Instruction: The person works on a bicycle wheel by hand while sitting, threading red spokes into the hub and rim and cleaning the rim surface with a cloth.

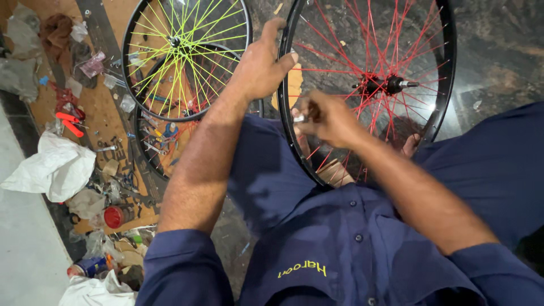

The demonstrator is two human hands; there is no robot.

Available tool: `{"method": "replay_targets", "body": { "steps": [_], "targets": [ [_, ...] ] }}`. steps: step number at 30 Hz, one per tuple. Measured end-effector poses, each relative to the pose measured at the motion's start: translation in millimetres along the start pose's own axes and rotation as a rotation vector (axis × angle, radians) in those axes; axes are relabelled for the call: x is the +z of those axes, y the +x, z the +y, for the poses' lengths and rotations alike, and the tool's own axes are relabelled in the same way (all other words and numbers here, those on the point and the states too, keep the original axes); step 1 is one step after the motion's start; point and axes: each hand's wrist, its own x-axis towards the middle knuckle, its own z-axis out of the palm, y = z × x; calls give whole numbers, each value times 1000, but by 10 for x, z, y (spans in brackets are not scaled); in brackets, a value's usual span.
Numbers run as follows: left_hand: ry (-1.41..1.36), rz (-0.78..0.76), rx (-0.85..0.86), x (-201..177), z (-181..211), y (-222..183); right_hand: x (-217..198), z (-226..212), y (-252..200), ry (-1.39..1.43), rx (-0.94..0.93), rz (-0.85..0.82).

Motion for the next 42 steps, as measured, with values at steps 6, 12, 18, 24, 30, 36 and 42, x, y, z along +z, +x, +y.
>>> {"method": "replay_targets", "body": {
  "steps": [6, 12, 18, 24, 30, 36, 42],
  "targets": [
    [17, 51, 148, 17, -81, -5, -62, 65, -101, 60, -104, -14],
    [9, -9, -27, -4, 28, 16, 9, 105, -10, 195, 12, 8],
    [2, 22, 45, 5, -31, 0, -79, 59, -93, 48, -97, -24],
    [14, 8, 15, 7, -9, 22, 57, 85, 17, -29, -18, 53],
    [25, 4, 26, -29, 15, 14, -72, -16, -81, 70, 2, -25],
    [-25, -3, -38, -35, 65, 24, -165, 86, -87, 202, -146, -47],
    [-565, -125, -296, -68, 23, -3, -176, -94, -217, 40, -265, -12]
  ]
}}
